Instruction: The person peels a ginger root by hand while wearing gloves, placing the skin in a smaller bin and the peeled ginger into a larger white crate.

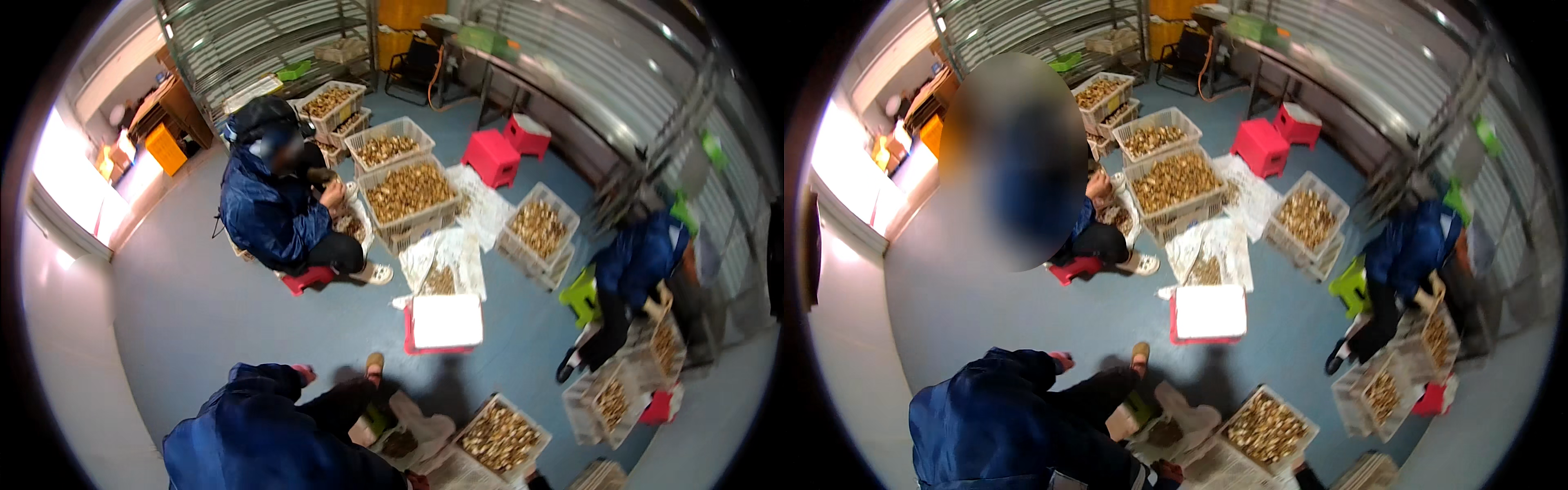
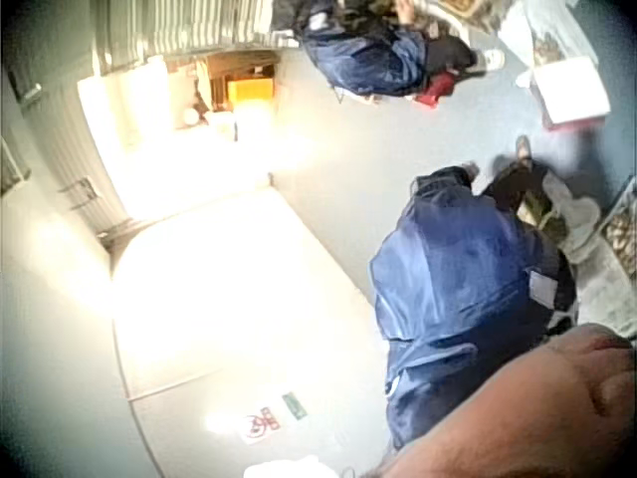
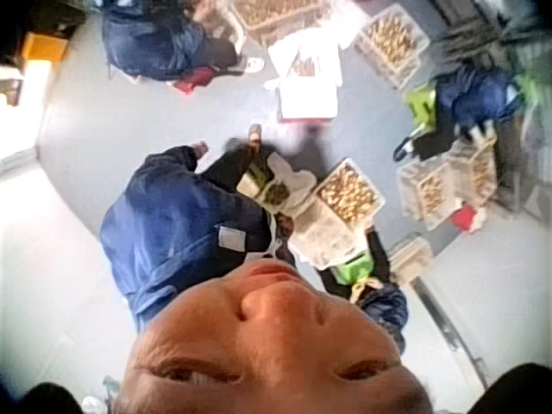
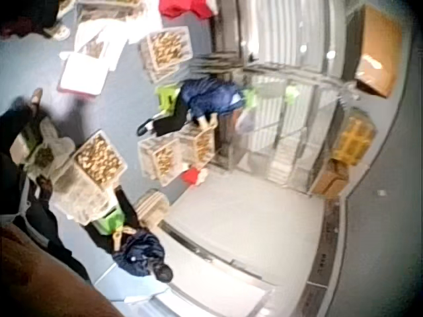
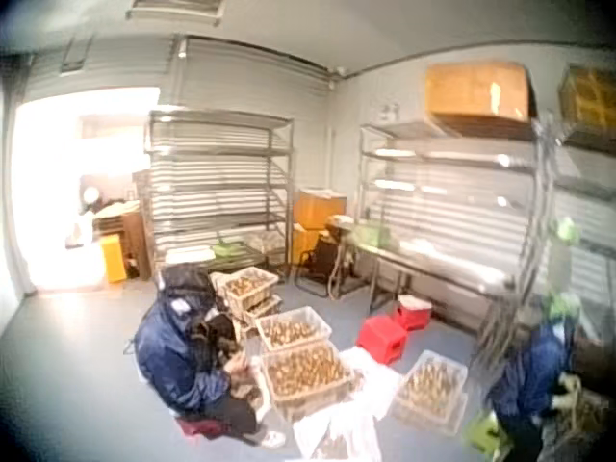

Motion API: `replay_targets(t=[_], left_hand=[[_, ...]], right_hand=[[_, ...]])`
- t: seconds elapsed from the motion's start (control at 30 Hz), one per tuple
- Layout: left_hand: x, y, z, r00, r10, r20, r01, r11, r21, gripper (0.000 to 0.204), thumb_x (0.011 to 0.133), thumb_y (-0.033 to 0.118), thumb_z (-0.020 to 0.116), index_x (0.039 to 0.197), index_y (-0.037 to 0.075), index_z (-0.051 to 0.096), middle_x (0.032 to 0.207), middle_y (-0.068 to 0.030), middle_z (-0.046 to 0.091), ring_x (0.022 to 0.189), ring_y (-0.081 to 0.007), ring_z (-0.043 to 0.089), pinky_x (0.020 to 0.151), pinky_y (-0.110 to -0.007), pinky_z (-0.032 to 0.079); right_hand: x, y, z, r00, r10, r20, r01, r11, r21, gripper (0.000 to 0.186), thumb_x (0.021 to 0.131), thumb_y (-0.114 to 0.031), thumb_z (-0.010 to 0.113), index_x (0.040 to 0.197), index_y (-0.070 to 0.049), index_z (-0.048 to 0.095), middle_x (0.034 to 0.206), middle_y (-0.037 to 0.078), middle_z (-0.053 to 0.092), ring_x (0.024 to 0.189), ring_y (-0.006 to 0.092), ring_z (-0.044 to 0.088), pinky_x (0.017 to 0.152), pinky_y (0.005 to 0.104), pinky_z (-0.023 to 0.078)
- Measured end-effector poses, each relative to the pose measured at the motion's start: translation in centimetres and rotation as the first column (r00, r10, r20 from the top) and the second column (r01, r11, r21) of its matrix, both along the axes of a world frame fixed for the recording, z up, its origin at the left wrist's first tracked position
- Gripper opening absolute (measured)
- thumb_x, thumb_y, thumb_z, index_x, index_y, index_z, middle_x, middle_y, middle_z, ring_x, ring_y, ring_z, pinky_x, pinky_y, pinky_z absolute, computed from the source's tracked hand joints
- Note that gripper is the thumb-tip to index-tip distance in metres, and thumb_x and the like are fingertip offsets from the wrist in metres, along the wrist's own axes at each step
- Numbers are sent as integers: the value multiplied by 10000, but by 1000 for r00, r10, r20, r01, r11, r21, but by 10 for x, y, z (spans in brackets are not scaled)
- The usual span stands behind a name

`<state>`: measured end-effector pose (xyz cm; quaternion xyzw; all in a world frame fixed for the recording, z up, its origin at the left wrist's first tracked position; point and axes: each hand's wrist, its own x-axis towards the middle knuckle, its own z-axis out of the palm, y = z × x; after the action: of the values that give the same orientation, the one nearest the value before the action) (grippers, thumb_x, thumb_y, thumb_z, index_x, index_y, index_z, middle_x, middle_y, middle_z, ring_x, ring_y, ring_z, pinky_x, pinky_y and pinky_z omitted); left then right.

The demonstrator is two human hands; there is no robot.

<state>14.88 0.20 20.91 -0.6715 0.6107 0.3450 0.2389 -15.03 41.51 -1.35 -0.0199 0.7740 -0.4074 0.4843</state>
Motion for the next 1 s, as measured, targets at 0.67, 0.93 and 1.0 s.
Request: replay_targets(t=[0.67, 0.93, 1.0], left_hand=[[140, 247, 0, 395, 873, -287, -897, 433, 86, 220, 742, 271, 579, 811, 63, 589, 872, -113, 605, 815, -290, 570, 694, -378, 460], [89, 185, 33, 47, 922, -385, -975, 125, 182, 225, 739, 288, 551, 753, 64, 576, 792, -101, 583, 732, -265, 545, 636, -365, 438], [89, 185, 44, -15, 927, -374, -983, 54, 175, 229, 738, 292, 545, 739, 65, 573, 772, -97, 578, 711, -258, 539, 622, -362, 433]], right_hand=[[-163, -473, 249, 440, 894, 82, -897, 433, 88, 230, 780, -149, 460, 907, -64, 632, 678, 122, 599, 574, 226, 562, 552, 367, 486], [-37, -633, 325, -379, 888, -261, -872, -247, 423, 194, 742, -121, 512, 866, -112, 661, 669, 46, 622, 525, 140, 561, 515, 271, 485], [0, -651, 325, -250, 911, -330, -930, -131, 343, 175, 769, -131, 526, 897, -78, 634, 741, 62, 630, 556, 145, 569, 539, 286, 495]])
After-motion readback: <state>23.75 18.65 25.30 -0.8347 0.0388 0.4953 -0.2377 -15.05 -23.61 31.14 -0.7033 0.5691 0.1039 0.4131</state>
